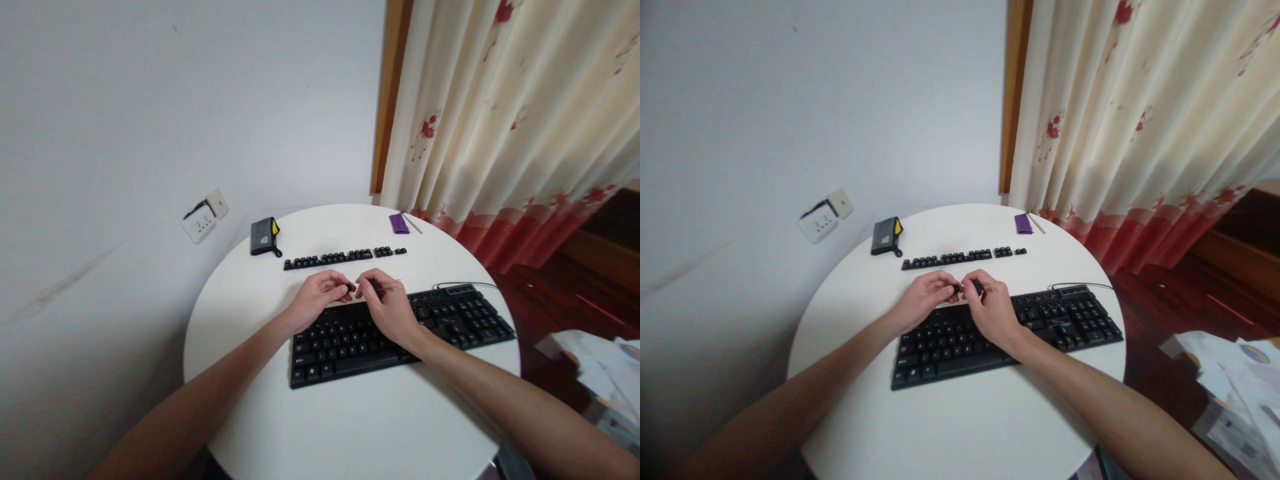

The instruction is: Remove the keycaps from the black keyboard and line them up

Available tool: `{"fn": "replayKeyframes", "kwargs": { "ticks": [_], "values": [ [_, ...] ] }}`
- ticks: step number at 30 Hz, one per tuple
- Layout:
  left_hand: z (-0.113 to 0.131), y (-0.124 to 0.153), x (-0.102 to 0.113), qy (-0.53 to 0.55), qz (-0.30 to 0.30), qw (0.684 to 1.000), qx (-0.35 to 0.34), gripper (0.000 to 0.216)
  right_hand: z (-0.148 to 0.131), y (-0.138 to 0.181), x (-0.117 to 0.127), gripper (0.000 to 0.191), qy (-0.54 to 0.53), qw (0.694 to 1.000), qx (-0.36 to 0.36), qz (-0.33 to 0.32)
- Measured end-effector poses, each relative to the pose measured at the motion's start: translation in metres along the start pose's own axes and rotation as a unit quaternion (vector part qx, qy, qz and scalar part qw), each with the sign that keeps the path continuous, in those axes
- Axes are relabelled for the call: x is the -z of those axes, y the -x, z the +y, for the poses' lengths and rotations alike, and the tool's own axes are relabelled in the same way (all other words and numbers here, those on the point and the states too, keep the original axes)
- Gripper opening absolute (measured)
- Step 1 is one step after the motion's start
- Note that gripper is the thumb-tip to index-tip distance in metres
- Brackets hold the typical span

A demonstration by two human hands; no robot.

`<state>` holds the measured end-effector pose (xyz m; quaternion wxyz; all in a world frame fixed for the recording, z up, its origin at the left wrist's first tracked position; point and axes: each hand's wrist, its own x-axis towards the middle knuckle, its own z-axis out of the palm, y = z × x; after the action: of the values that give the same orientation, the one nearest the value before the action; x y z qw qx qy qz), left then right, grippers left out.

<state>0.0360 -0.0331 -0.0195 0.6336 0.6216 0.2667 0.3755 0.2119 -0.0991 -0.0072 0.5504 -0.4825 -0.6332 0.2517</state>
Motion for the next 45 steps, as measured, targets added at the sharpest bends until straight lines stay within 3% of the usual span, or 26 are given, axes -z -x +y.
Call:
{"fn": "replayKeyframes", "kwargs": {
  "ticks": [15,23,33,38,45],
  "values": [
    [0.004,-0.001,0.0,-0.075,0.041,0.996,-0.005,0.026,-0.004,0.004,-0.006,0.019,-0.008,1.0,-0.003,-0.003],
    [0.005,0.0,-0.004,-0.122,0.045,0.99,-0.062,0.023,-0.005,0.002,-0.005,0.017,-0.036,0.998,-0.03,0.032],
    [0.005,0.001,-0.004,-0.219,0.065,0.96,-0.164,0.014,0.0,0.0,-0.004,0.016,-0.077,0.993,-0.078,0.04],
    [0.009,0.001,-0.005,-0.171,0.087,0.969,-0.155,0.013,0.005,-0.004,0.003,0.03,0.001,0.998,0.0,0.063],
    [0.011,0.002,-0.008,-0.104,0.097,0.985,-0.095,0.024,-0.001,-0.001,0.002,0.025,0.025,0.998,0.058,-0.029]
  ]
}}
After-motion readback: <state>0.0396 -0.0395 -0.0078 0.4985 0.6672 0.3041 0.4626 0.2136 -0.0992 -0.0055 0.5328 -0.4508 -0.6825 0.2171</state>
